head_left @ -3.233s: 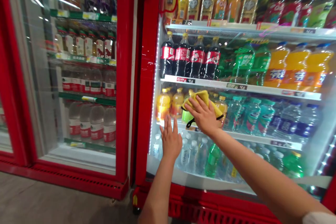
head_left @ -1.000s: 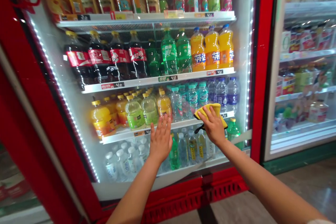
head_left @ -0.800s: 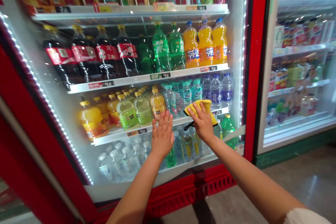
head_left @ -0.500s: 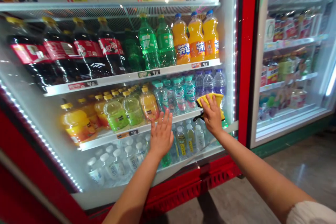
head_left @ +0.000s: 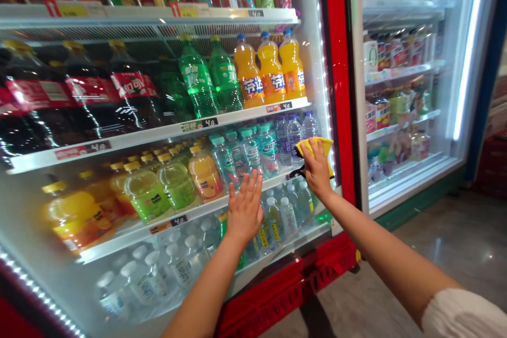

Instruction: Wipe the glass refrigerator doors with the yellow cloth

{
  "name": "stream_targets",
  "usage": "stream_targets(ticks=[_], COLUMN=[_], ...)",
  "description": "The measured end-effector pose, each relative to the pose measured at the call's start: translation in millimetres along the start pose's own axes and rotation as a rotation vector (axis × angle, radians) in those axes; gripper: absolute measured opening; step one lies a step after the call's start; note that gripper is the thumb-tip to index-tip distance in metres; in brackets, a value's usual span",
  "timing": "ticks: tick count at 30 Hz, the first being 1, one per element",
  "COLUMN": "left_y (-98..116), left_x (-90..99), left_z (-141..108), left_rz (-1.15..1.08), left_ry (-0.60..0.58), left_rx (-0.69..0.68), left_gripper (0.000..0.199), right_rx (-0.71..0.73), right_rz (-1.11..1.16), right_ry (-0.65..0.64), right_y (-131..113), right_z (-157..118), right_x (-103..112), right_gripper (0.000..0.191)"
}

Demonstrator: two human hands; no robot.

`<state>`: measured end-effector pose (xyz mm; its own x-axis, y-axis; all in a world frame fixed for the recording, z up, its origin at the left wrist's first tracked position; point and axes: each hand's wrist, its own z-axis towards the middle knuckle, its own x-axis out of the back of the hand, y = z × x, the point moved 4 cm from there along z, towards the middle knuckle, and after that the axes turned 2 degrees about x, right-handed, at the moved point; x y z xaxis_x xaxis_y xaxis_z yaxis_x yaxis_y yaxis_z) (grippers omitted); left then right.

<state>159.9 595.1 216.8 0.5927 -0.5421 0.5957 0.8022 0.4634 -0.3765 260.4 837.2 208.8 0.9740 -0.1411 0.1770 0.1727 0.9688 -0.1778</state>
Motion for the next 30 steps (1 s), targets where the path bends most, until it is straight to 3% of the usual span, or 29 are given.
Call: stream_targets(ticks=[2, 5, 8, 12, 15, 17, 19, 22, 26, 30], left_y=[5, 16, 26, 40, 52, 61, 70, 83, 99, 115], left_x=[-3.2, -9.0, -14.0, -20.7, -27.0, -31.2, -35.1, -40.0, -43.8, -45.6], left_z=[10, 24, 32, 45, 58, 67, 74, 84, 104, 123], left_rz=[0.003, 0.012, 0.031, 0.036, 0.009, -0.005, -0.006, -0.004, -0.018, -0.024], left_ry=[-0.004, -0.009, 0.005, 0.023, 0.033, 0.044, 0.05, 0.043, 0.052, 0.098], left_rx=[-0.012, -0.014, -0.009, -0.052, -0.086, -0.096, -0.109, -0.141, -0.165, -0.17], left_gripper=[0.092, 0.087, 0.086, 0.087, 0.089, 0.088, 0.086, 0.083, 0.08, 0.079], right_rx=[0.001, 0.161, 0.251, 0.017, -0.066, 0.017, 0.187, 0.339, 0.244, 0.114], right_rz=[0.02, 0.073, 0.075, 0.004, -0.037, -0.053, -0.068, -0.124, -0.168, -0.133], right_ry=[0.011, -0.116, -0.211, -0.111, -0.052, -0.07, -0.12, -0.136, -0.038, -0.024], right_y=[-7, -20, -7, 35, 43, 40, 39, 55, 84, 94], right_z=[9, -3, -24, -15, -2, -4, -17, -29, 1, 30], right_x=[-2, -4, 3, 15, 13, 10, 10, 18, 31, 36], right_gripper=[0.078, 0.072, 0.069, 0.078, 0.084, 0.08, 0.071, 0.057, 0.057, 0.066])
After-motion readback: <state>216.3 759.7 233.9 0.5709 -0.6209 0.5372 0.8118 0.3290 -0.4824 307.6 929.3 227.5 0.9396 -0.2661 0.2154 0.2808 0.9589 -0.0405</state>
